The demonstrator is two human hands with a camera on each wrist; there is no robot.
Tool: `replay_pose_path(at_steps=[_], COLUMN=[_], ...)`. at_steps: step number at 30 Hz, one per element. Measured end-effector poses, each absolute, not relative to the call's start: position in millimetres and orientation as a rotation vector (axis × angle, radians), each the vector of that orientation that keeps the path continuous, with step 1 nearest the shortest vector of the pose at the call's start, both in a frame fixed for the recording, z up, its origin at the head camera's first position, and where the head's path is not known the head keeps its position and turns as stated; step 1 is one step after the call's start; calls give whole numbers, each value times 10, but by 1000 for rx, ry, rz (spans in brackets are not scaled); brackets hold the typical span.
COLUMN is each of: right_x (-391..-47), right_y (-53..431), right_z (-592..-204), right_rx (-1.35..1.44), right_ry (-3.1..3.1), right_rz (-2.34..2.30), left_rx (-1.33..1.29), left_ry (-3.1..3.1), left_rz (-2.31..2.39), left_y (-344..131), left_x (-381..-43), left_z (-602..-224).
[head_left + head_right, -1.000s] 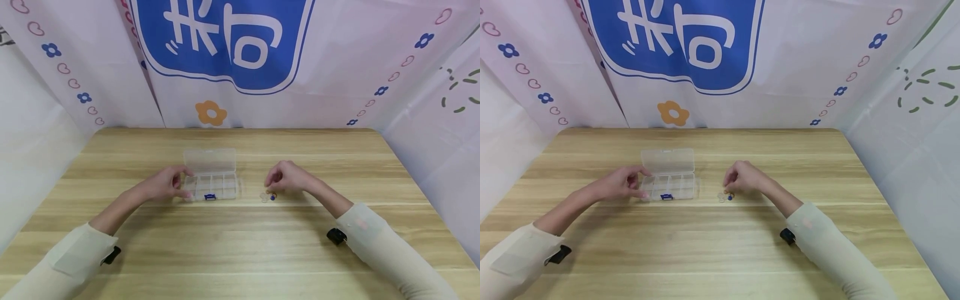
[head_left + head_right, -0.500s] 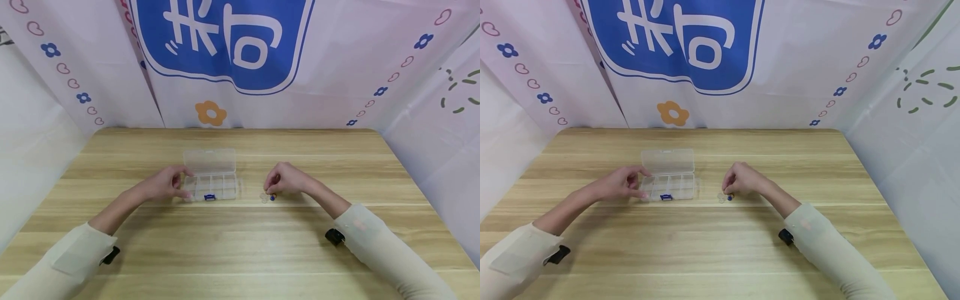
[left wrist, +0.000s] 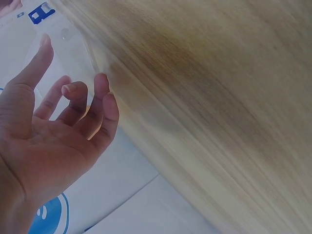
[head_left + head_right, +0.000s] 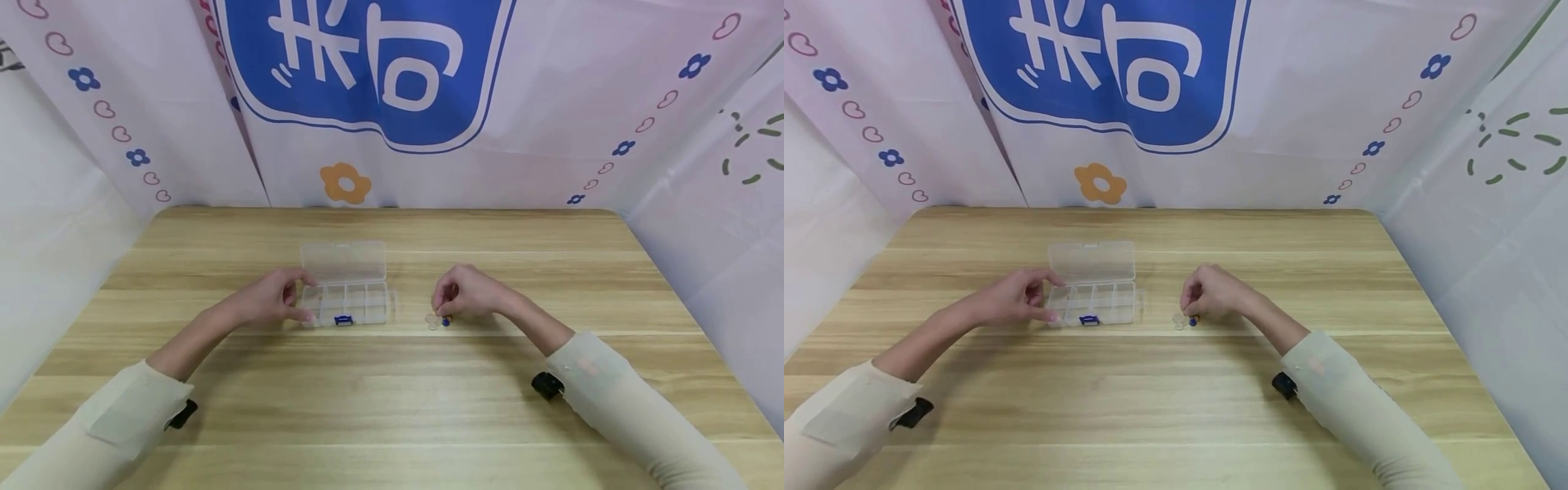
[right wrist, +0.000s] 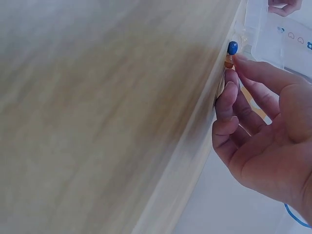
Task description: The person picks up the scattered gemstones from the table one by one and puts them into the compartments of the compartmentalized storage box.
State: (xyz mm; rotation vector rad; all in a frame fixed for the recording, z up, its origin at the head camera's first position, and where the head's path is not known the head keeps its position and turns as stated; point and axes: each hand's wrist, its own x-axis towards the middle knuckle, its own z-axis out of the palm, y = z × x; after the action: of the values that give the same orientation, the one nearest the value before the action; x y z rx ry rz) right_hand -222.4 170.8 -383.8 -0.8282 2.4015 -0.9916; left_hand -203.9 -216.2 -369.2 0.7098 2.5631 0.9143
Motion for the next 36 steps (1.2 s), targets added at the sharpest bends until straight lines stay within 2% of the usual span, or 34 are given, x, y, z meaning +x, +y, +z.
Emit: replay_pose_path(at_steps=[36], right_x=[-2233], right_y=[1669], right_z=[-3772], right_rx=[-660], right_ry=[2513], right_rz=[-1064], left_rx=[725], left_ry=[2560], left_rz=[901], left_y=[-2167], left_x=[-2066], left_z=[-3699])
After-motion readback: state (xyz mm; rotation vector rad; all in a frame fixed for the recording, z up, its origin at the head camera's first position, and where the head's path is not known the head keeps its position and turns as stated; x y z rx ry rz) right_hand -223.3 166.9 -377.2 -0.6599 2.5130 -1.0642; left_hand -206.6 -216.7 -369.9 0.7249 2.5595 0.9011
